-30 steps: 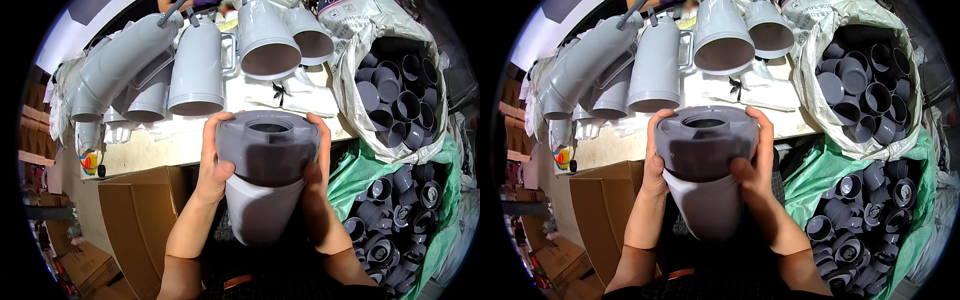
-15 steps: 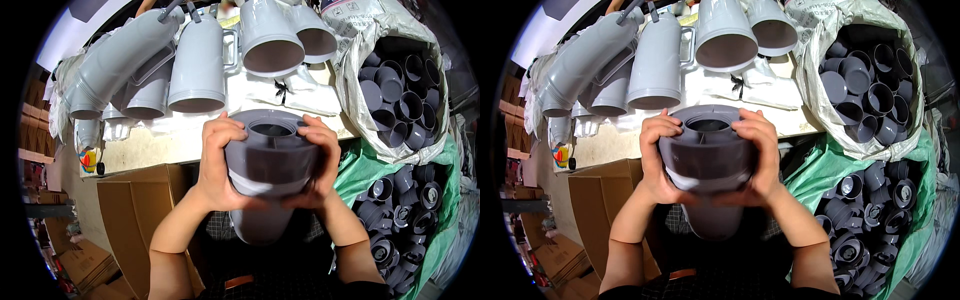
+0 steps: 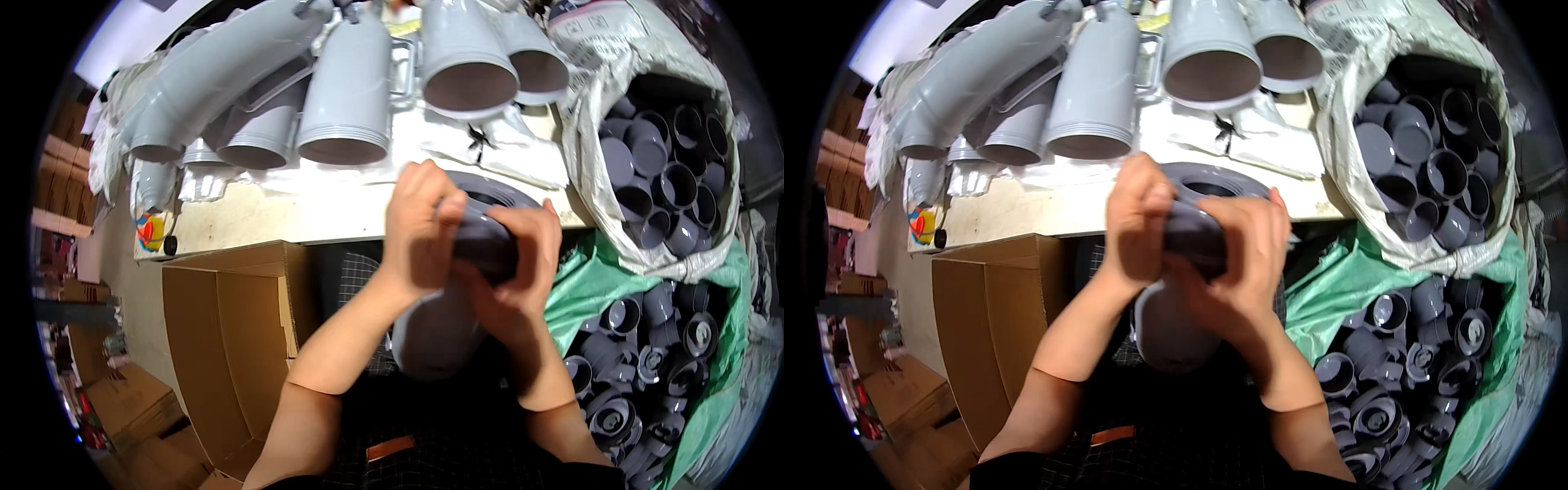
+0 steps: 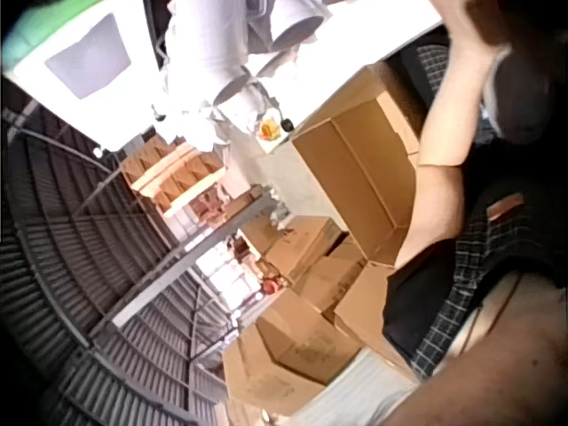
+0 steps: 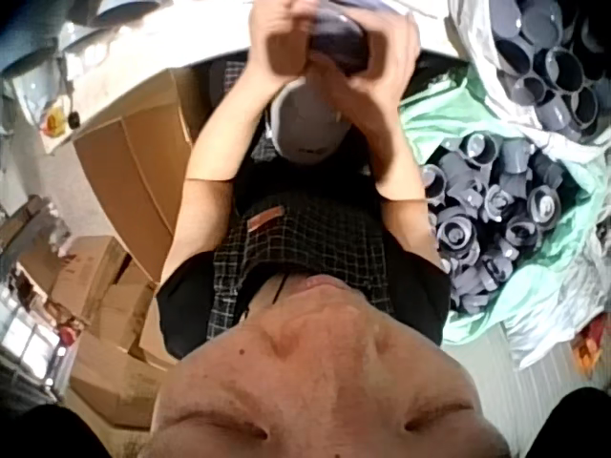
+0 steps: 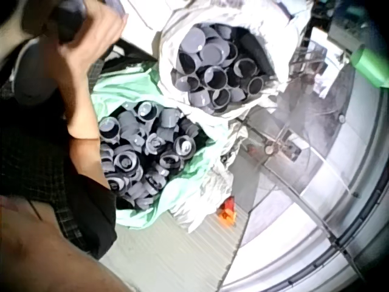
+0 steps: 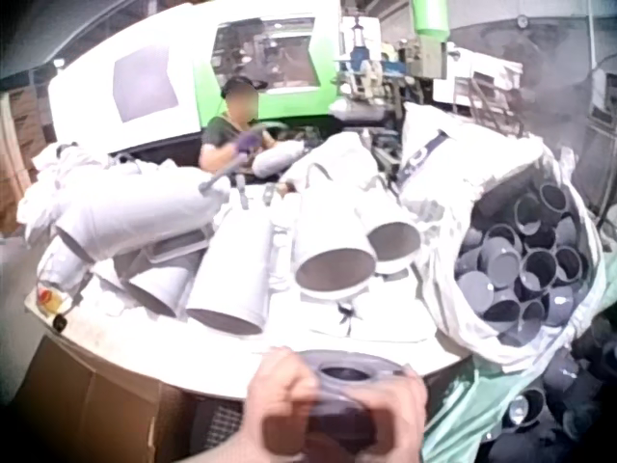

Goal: The person assembles gray plastic kettles by attaching lids to the bodies. They repeatedly pick up a kettle body and a lid, fit the lid onto the body, wrap the assembled unit in a plastic bag, and place it into a cardboard box. The process is repeated continuously throughout the clip.

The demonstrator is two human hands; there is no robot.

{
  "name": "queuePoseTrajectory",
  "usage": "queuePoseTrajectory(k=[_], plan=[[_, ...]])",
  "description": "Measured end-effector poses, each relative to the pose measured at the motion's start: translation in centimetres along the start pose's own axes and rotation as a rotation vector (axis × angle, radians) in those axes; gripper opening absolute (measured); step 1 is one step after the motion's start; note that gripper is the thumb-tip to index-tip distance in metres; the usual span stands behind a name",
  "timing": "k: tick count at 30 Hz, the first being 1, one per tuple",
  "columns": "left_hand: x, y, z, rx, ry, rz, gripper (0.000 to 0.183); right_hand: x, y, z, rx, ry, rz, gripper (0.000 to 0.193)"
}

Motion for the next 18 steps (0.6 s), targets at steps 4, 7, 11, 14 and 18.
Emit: queuePoseTrajectory(k=[4,7,11,14,18], plan=[[2.2,1.3,-2.3,-0.091,0.045,-0.009,0.031,2.2,2.7,-1.3,-0.102,0.087,0.195,0.044],[2.7,-4.0,-9.5,0.397,-0.348,0.023,0.035,7.2,7.4,-4.1,-0.201,0.414,1.134,0.027],[6.6,-6.6,-28.9,1.256,-0.845,-0.375,0.032,7.7,15.8,-9.1,-0.171,0.294,2.053,0.037],[7.5,-5.2,-23.7,0.903,-0.798,-0.446,0.034,6.3,17.6,-11.2,-0.270,0.233,2.111,0.038],[7.7,-12.6,-9.8,0.844,-0.041,-0.333,0.047,1.6,16.6,-4.9,-0.243,0.174,2.106,0.037]])
Point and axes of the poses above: each hand's wrist, its own z-axis towards the middle knuckle, its own x-axis out of the back of the hand, y = z × x, the point moved 9 cm from there along z, towards the middle knuckle
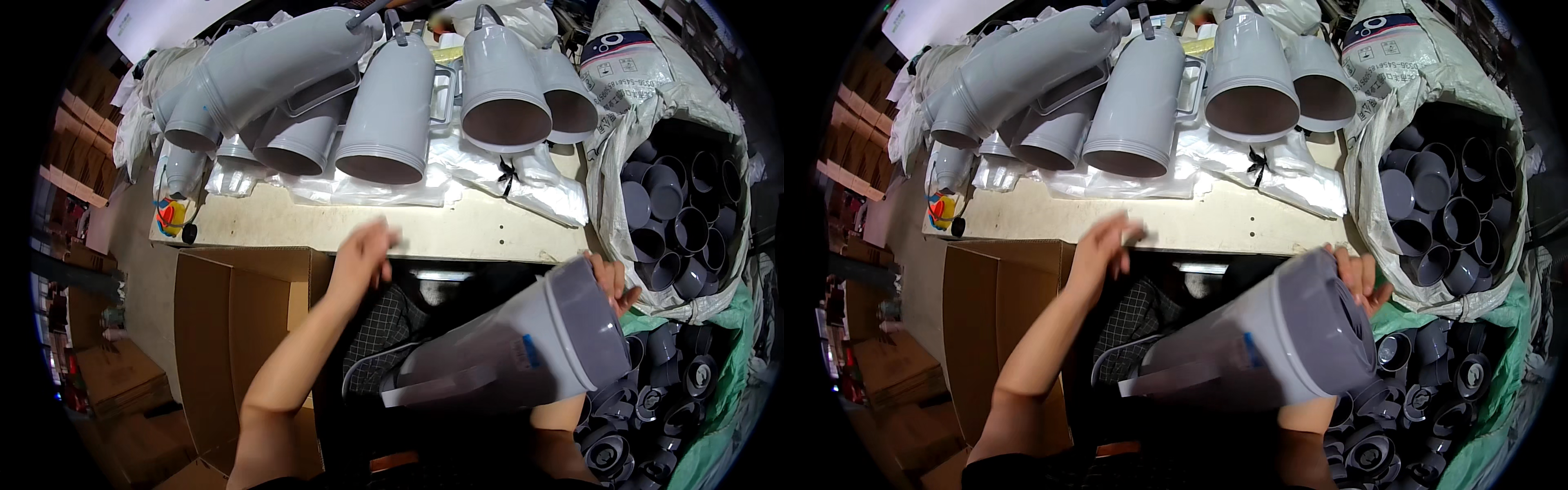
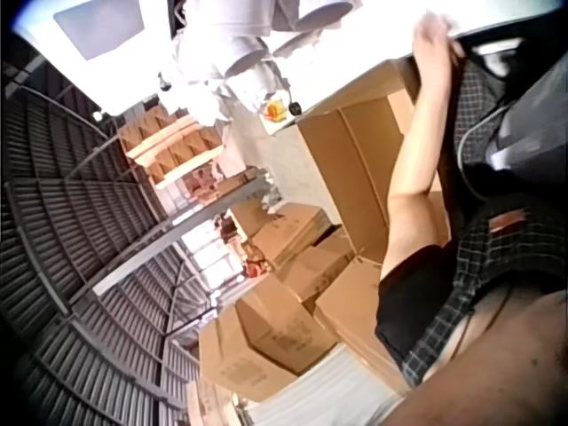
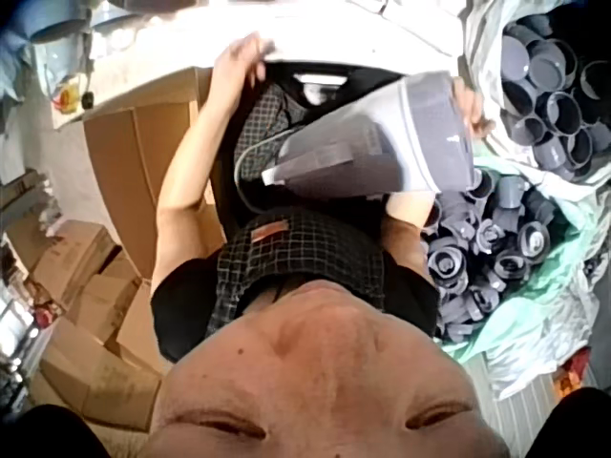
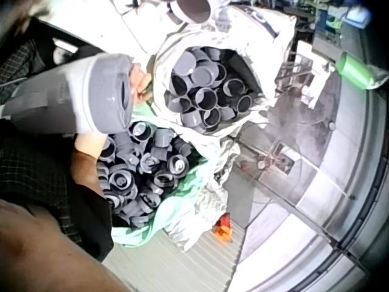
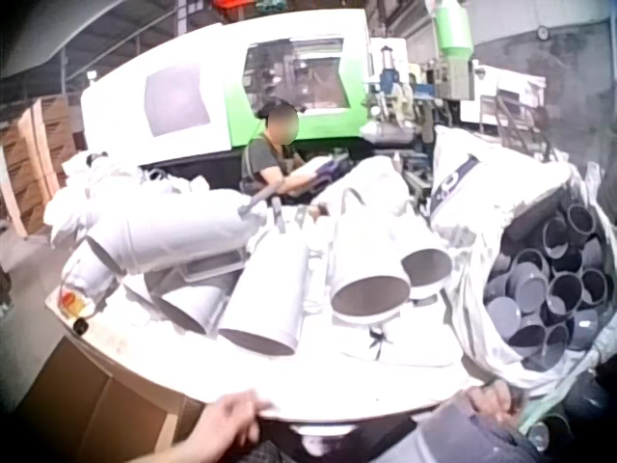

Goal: The person assembles gray plastic kettles by attaching lids to the bodies. They repeatedly pick up a kettle body and a lid, fit the lid onto the body, wrap the assembled unit in a plastic bag, and place it into a cardboard box. The process is repeated continuously throughout the clip.

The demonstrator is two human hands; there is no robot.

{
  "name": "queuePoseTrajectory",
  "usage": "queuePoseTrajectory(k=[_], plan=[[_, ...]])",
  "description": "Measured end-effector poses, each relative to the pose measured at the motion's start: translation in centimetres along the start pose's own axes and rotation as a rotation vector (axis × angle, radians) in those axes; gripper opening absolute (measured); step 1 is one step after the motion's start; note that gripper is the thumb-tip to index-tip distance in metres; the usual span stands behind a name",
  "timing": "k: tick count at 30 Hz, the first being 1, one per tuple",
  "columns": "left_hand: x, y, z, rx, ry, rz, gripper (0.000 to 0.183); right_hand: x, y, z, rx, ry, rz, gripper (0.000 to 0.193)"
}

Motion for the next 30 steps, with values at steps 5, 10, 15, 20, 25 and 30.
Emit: queuePoseTrajectory(k=[5,10,15,20,25,30], plan=[[0.4,5.8,14.2,-0.241,0.169,-0.149,0.024,-2.3,2.9,2.3,-0.048,-0.070,-0.058,0.036],[-0.1,7.3,20.6,-0.356,0.114,0.119,0.027,0.6,2.1,1.8,-0.056,-0.075,-0.030,0.036],[-0.6,-2.2,11.6,-0.598,0.321,1.068,0.065,2.6,4.3,2.7,-0.152,-0.061,0.174,0.033],[-5.6,-2.6,8.0,-0.647,-0.187,0.873,0.020,3.8,10.3,4.0,-0.471,0.375,-0.034,0.047],[-0.4,0.4,15.6,-0.571,0.231,0.801,0.009,4.2,19.2,0.0,-1.012,-0.046,-0.200,0.066],[2.6,-4.1,19.7,-0.355,0.093,0.440,0.015,6.1,18.0,0.4,-0.941,0.089,-0.344,0.060]])
Point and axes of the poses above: each hand's wrist, its own z-axis towards the middle knuckle, its own x-axis out of the back of the hand, y = z × x, the point moved 9 cm from there along z, towards the middle knuckle
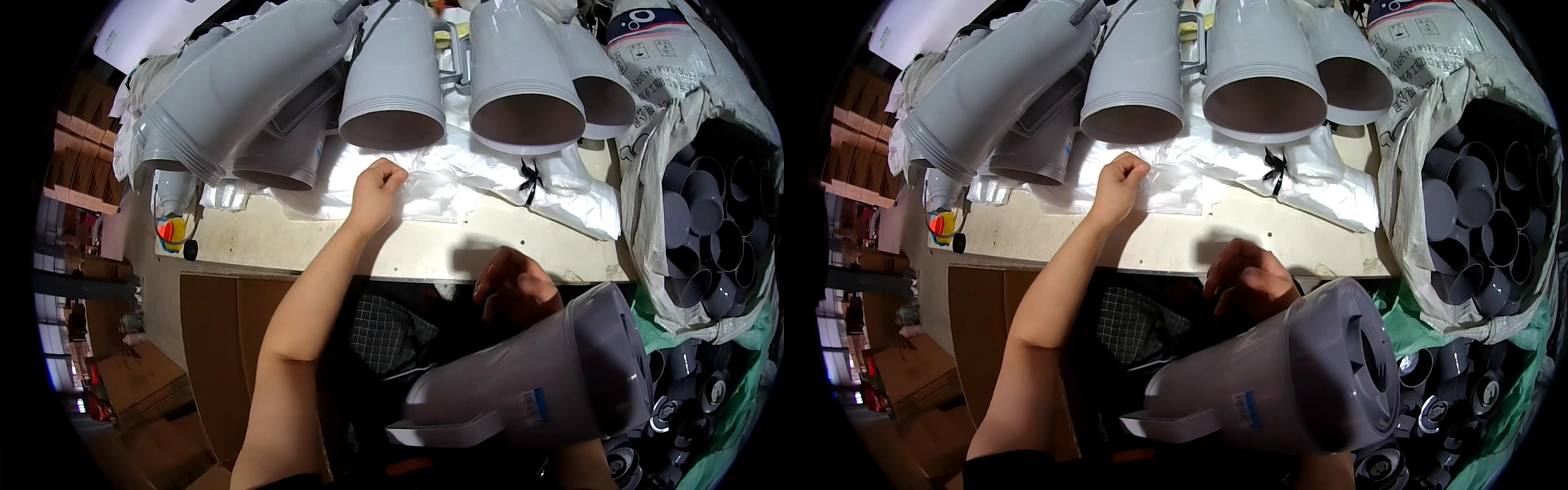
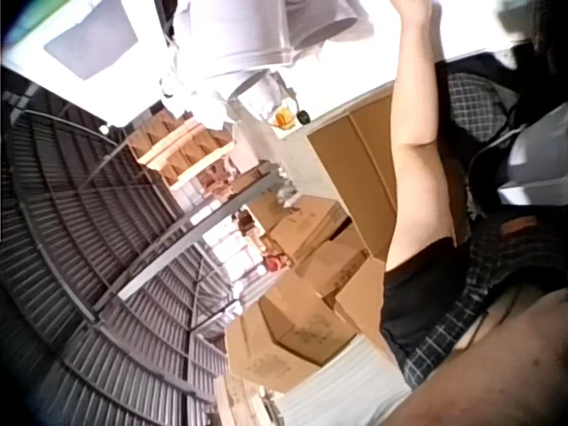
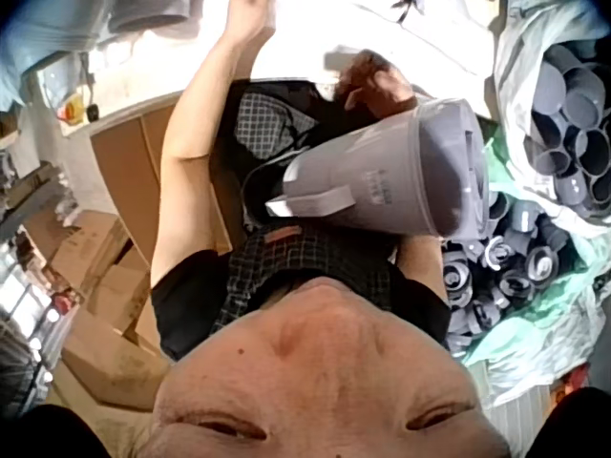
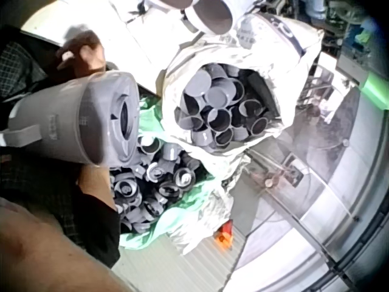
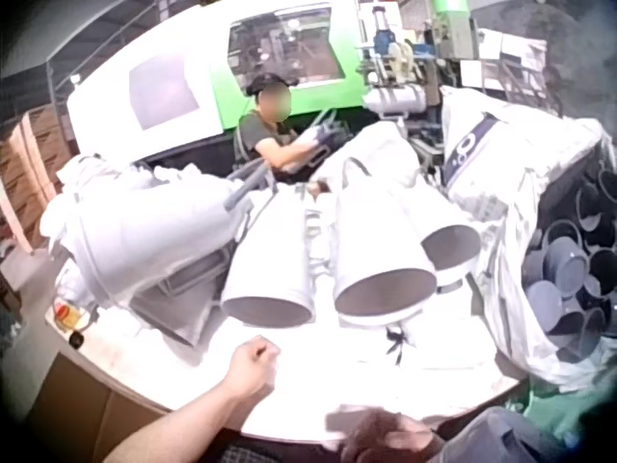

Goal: The person assembles gray plastic kettles by attaching lids to the bodies. They repeatedly pick up a kettle body and a lid, fit the lid onto the body, wrap the assembled unit in a plastic bag, and place it into a cardboard box. The process is repeated continuously throughout the clip.

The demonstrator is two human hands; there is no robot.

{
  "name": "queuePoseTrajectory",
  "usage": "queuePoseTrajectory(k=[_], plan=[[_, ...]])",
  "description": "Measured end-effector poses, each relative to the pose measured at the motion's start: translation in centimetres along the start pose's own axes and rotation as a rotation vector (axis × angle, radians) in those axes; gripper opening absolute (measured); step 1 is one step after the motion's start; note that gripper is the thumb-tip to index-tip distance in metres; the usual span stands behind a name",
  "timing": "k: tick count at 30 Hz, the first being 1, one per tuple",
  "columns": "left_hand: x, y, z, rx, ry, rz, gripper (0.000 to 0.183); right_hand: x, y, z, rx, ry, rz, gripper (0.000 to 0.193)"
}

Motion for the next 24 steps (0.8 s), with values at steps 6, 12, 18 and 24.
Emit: queuePoseTrajectory(k=[6,12,18,24], plan=[[2.3,1.8,1.2,0.044,0.263,0.120,0.023,0.2,-0.2,1.3,-0.005,0.066,-0.223,0.037],[-2.4,8.7,-6.6,0.303,0.014,-0.448,0.025,2.7,0.7,2.3,0.232,0.394,-0.528,0.026],[-4.4,15.7,-11.9,0.274,0.001,-0.844,0.025,4.5,-2.7,-1.6,0.429,0.517,-0.185,0.025],[-4.2,18.9,-16.5,0.372,-0.211,-0.892,0.020,1.1,-6.0,-5.3,0.441,0.498,-0.509,0.037]])
Point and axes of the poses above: each hand's wrist, its own z-axis towards the middle knuckle, its own x-axis out of the back of the hand, y = z × x, the point moved 9 cm from there along z, towards the middle knuckle
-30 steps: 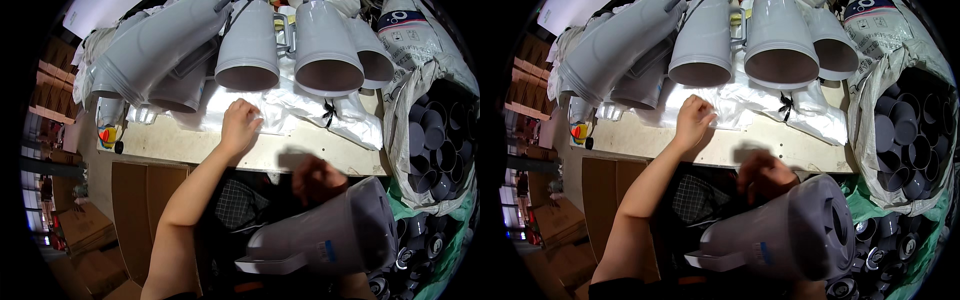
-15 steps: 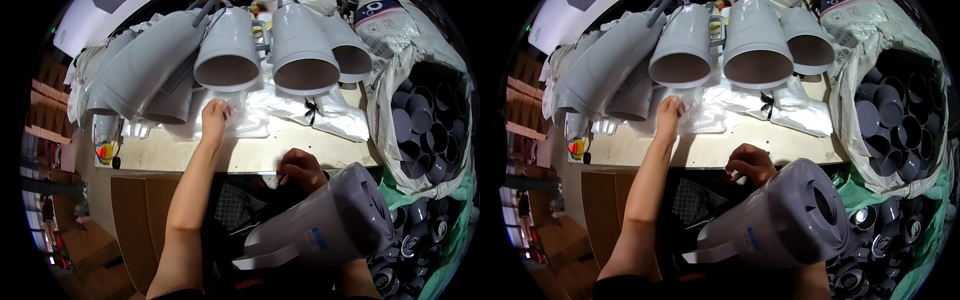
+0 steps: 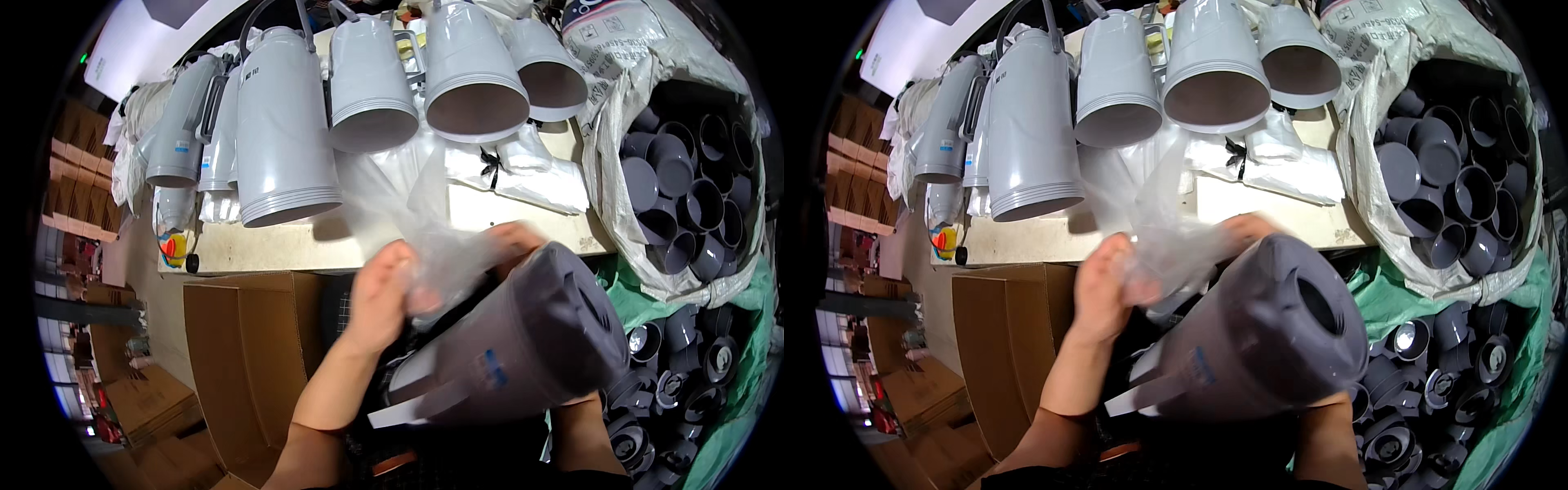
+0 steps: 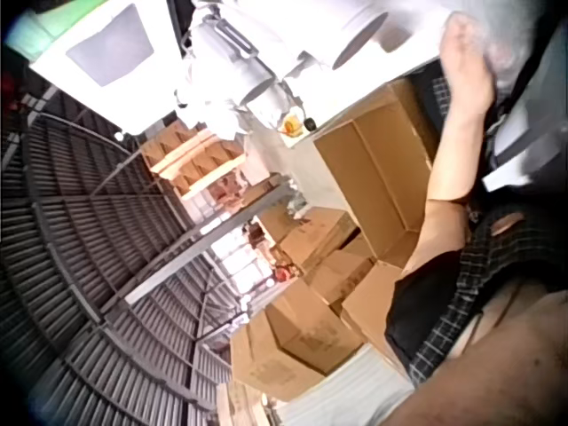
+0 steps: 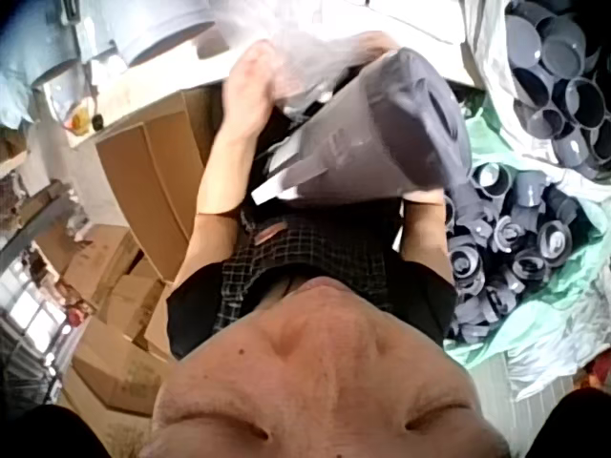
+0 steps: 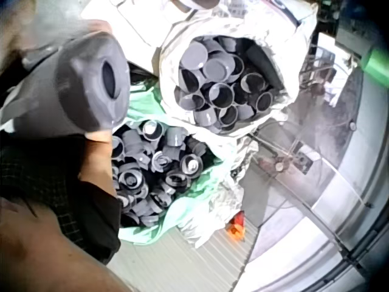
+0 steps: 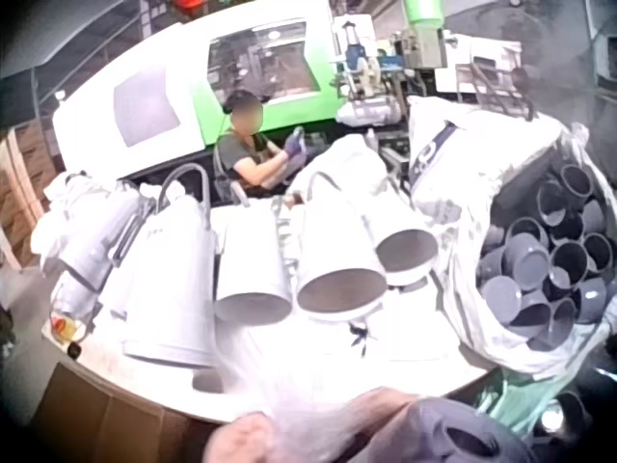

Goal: The person assembles gray plastic kettles by attaching lids to the bodies. They repeatedly pick up a kettle body and a lid, fit the lid onto the body, wrap the assembled unit in a plastic bag, and place it into a cardboard box. The process is repeated continuously throughout the clip.

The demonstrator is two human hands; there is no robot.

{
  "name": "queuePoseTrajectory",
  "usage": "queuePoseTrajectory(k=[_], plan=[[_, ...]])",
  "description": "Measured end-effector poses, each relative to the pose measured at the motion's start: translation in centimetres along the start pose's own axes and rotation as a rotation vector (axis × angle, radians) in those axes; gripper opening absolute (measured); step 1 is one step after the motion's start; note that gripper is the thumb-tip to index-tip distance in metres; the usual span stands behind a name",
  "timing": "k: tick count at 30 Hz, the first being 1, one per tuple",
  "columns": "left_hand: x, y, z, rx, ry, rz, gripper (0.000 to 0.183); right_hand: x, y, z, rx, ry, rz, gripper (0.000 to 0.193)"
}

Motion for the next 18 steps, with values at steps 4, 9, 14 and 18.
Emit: queuePoseTrajectory(k=[4,9,14,18], plan=[[-4.8,3.3,-0.5,-0.192,-0.591,0.459,0.031,8.3,-6.1,-5.1,0.126,0.462,0.148,0.036],[-7.0,1.9,2.2,-0.101,-0.467,0.275,0.009,15.0,-4.2,-11.5,0.178,0.750,0.307,0.040],[-7.1,6.9,-13.8,-1.196,-0.432,0.997,0.008,10.1,1.4,-20.0,0.117,0.732,-0.090,0.042],[4.0,1.2,-21.8,-0.900,-0.240,1.275,0.010,1.1,4.8,-22.2,0.088,0.224,-0.475,0.044]])
Point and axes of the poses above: each hand's wrist, its own z-axis towards the middle knuckle, its own x-axis out of the back of the hand, y = z × x, the point moved 9 cm from there along z, towards the middle knuckle
